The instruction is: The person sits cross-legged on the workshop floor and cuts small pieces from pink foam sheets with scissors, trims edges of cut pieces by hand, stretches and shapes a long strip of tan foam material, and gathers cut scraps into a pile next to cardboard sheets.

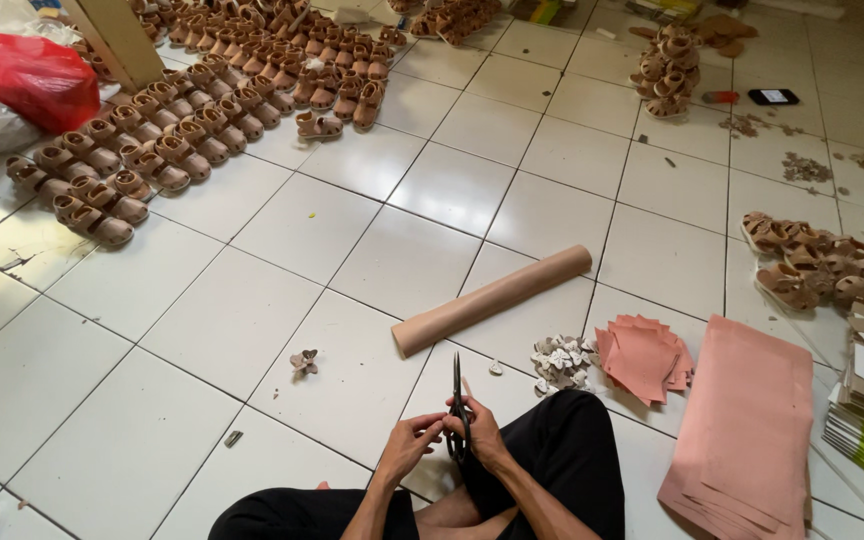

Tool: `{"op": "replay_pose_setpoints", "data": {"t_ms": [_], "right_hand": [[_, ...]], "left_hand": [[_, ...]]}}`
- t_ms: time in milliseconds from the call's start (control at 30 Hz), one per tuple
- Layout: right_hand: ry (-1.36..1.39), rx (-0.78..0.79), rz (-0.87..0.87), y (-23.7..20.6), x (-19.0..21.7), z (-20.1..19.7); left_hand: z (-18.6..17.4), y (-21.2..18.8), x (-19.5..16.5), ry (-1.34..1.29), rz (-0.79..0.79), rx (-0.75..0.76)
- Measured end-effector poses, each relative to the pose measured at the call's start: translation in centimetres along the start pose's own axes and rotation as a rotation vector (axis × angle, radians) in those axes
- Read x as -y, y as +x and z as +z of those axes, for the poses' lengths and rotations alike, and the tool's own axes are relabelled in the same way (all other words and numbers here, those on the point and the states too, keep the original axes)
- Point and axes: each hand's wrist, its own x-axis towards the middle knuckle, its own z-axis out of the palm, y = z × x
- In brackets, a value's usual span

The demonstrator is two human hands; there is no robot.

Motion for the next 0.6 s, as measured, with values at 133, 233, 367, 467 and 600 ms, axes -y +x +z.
{"op": "replay_pose_setpoints", "data": {"t_ms": [133,233,367,467,600], "right_hand": [[-0.007,0.0,0.017,-0.2,0.3,0.2],[-0.024,0.002,0.009,-0.4,0.6,0.5],[-0.056,-0.025,0.028,-0.7,1.1,0.8],[-0.071,-0.028,0.021,-0.9,1.4,0.9],[-0.084,-0.029,0.024,-0.7,1.2,0.9]], "left_hand": [[0.0,-0.5,-0.8,0.038,-0.011,-0.012],[0.0,-0.8,-1.1,0.03,-0.018,-0.012],[0.0,-0.8,-1.2,0.038,-0.036,-0.014],[0.1,-0.7,-0.9,0.045,-0.041,-0.016],[0.0,-0.6,-0.6,0.032,-0.016,-0.011]]}}
